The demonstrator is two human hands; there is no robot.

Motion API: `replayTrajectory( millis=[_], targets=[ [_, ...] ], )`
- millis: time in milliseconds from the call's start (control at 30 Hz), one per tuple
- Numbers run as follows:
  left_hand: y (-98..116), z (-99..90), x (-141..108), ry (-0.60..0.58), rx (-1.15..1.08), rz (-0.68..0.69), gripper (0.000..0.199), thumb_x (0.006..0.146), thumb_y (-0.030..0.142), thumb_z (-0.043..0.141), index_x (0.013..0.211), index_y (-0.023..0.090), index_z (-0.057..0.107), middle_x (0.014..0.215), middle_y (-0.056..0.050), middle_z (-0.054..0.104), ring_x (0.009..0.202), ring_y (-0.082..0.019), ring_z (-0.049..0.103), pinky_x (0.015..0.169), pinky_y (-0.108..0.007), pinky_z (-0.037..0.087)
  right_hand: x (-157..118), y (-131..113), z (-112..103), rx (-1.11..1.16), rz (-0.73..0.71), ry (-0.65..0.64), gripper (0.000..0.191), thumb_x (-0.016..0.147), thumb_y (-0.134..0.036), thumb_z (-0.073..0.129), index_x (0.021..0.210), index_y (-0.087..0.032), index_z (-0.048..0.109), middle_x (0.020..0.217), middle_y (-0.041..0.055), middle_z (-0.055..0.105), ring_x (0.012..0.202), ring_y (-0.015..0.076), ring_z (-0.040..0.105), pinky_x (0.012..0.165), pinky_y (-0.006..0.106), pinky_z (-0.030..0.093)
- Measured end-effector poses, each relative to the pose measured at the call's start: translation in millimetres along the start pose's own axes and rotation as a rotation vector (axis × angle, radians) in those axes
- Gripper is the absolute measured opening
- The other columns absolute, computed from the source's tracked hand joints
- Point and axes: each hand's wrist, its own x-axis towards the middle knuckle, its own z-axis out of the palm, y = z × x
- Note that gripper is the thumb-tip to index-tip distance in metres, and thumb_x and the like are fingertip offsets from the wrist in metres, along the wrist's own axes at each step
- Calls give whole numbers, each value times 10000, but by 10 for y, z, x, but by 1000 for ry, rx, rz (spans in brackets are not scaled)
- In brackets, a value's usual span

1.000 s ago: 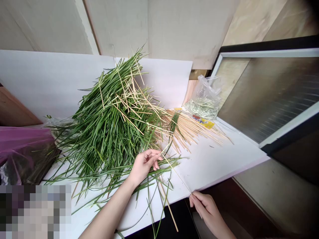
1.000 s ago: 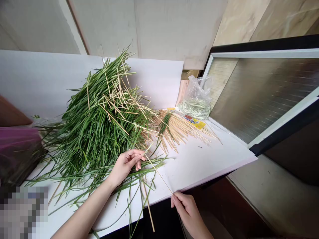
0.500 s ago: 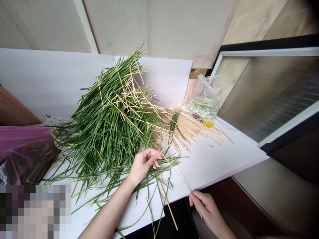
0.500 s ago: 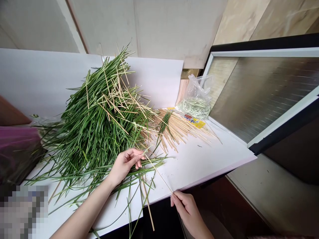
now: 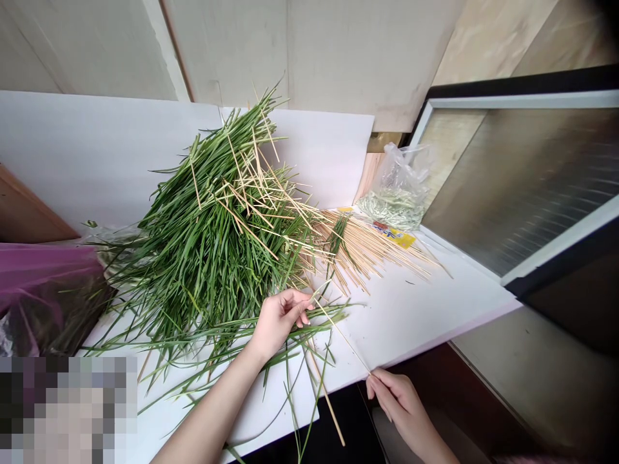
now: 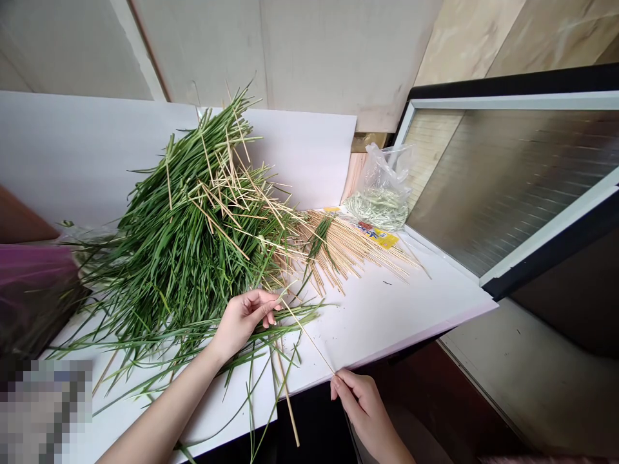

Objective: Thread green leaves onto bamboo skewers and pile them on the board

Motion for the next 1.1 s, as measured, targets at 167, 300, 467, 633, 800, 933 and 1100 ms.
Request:
replayTrajectory(
  millis=[167, 300, 467, 633, 800, 933, 1100],
  targets=[
    [-2, 13, -1, -6, -8, -15, 372, 820, 488, 735, 846, 119, 690, 821, -66, 715, 571, -108, 609, 518, -220, 502, 5, -8, 7, -9, 8, 12, 507, 1070, -536, 415, 701, -202, 510, 510, -77, 302, 432, 113, 278, 470, 275, 180],
    [-9, 12, 3, -16, -6, -31, 384, 817, 499, 731, 845, 119, 682, 796, -61, 709, 552, -104, 597, 519, -223, 504, 7, -3, 4, -11, 7, 12, 512, 1070, -544, 407, 704, -202, 513, 501, -78, 302, 430, 114, 275, 469, 274, 183],
    [-4, 15, 7, -20, -22, -46, 401, 797, 512, 743, 867, 123, 674, 804, -56, 710, 550, -108, 600, 510, -228, 504, 5, -25, 4, -16, 17, 14, 511, 1069, -550, 407, 709, -203, 514, 497, -81, 290, 430, 115, 266, 466, 272, 182],
    [5, 42, -22, -69, 40, -56, 324, 845, 461, 701, 831, 140, 658, 757, -33, 692, 547, -100, 580, 536, -223, 495, 8, -42, 9, -30, 14, 10, 519, 1067, -564, 395, 710, -206, 512, 499, -76, 291, 432, 119, 271, 469, 274, 186],
    [-35, 100, -78, -206, 175, -57, 224, 897, 372, 626, 861, 153, 659, 831, -53, 718, 561, -108, 601, 516, -218, 467, 19, -37, 13, -44, 31, 21, 522, 1062, -577, 391, 709, -211, 509, 500, -75, 282, 425, 123, 274, 462, 275, 183],
    [-64, 152, -114, -259, 237, -19, 193, 924, 326, 587, 868, 155, 658, 832, -57, 727, 566, -120, 621, 543, -235, 485, 27, -46, 25, -39, 8, 27, 516, 1068, -558, 392, 714, -206, 526, 495, -74, 300, 425, 122, 285, 472, 277, 199],
    [-8, 210, -147, -318, 311, 9, 194, 934, 299, 591, 866, 150, 696, 805, -49, 734, 584, -136, 649, 576, -242, 487, 24, -65, 35, -20, -15, 37, 505, 1073, -532, 404, 715, -201, 533, 500, -76, 309, 430, 118, 297, 481, 275, 215]
  ],
)
